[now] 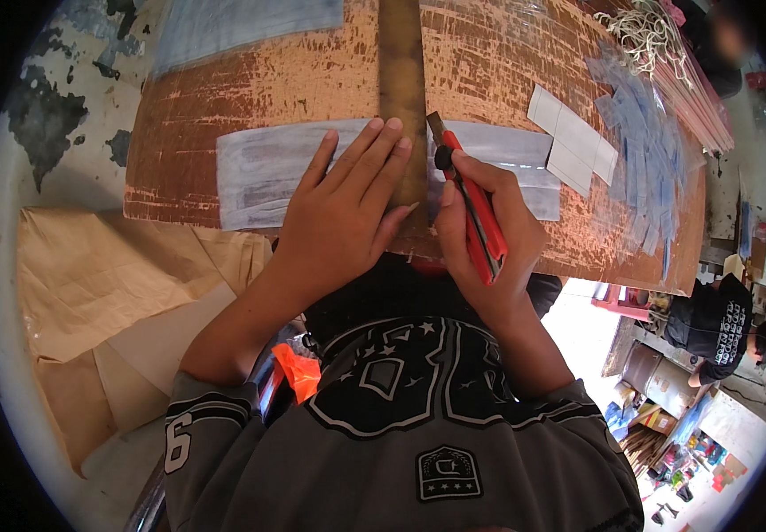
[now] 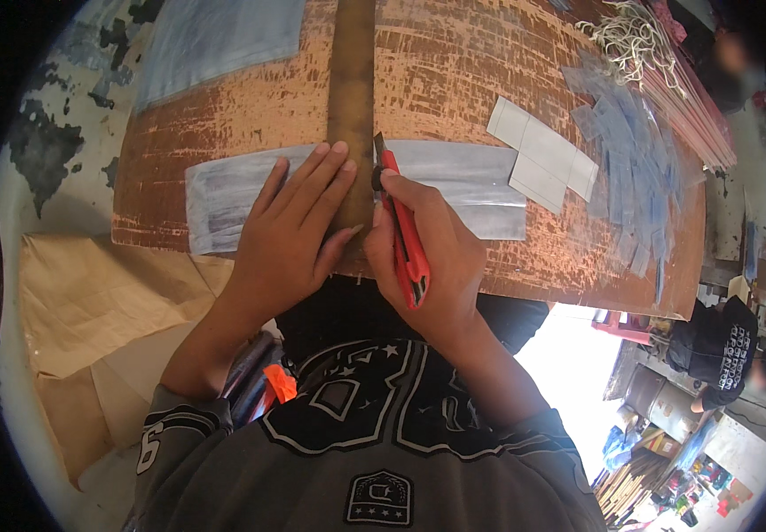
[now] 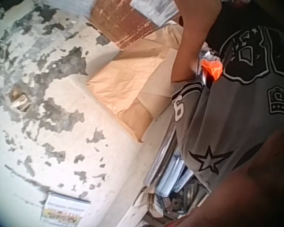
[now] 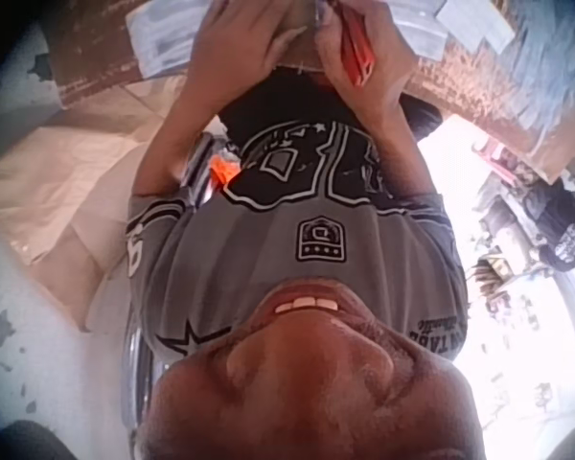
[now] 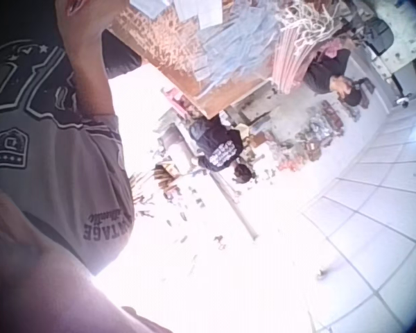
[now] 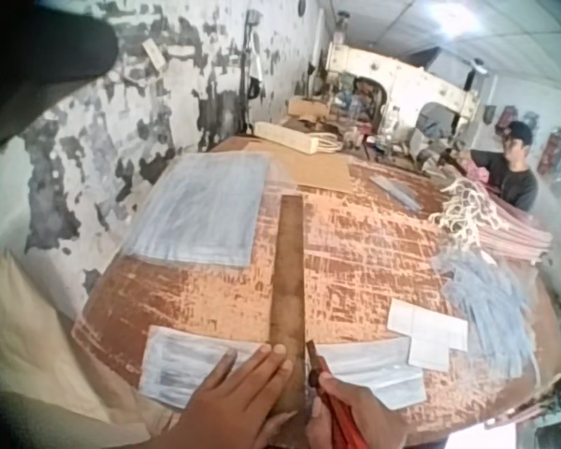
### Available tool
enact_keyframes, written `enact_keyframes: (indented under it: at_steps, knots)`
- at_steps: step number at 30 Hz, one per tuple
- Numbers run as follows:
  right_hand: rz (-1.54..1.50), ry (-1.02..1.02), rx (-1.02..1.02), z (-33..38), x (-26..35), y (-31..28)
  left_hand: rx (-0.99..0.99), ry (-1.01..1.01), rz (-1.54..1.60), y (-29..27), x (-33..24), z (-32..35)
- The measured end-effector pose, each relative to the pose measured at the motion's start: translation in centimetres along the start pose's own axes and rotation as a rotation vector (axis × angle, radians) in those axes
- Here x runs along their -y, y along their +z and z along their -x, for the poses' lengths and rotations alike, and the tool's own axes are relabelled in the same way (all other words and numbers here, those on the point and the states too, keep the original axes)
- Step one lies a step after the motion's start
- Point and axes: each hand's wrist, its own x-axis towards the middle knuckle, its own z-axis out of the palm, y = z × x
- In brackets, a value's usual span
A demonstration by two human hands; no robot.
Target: The person uses a red utility knife and a wooden ruler to cut translucent plastic sheets on a wooden table. They repeatedly align the ruler, score the material, and separate the cut pieces, stacking them on the table.
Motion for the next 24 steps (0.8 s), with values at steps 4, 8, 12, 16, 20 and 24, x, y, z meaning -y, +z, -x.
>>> enact_keyframes:
  at_steps: [4, 8, 12, 16, 20, 24]
  knots:
    - [0.044, -0.033, 0.011, 0.1, 0.2, 0.1, -0.014, 0.010, -0.025, 0.1, 0.0, 0.0]
    - [0.062, -0.087, 0.004, 0.2, 0.1, 0.3, -0.005, 0.005, 0.009, 0.1, 0.0, 0.1]
    - [0.052, -0.058, 0.020, 0.6, 0.3, 0.3, -0.007, 0.006, 0.013, 0.0, 0.1, 0.1]
    - [0.108, -0.105, 0.045, 1.4, 0.6, 0.0, -0.015, 0.010, 0.015, 0.0, 0.1, 0.0]
    - [0.120, -0.128, 0.048, 2.3, 0.8, -0.2, -0.027, 0.018, 0.005, 0.2, 0.1, 0.0]
    - [0.138, -0.149, 0.078, 3.4, 1.2, -0.7, -0.035, 0.022, -0.008, 0.2, 0.1, 0.1]
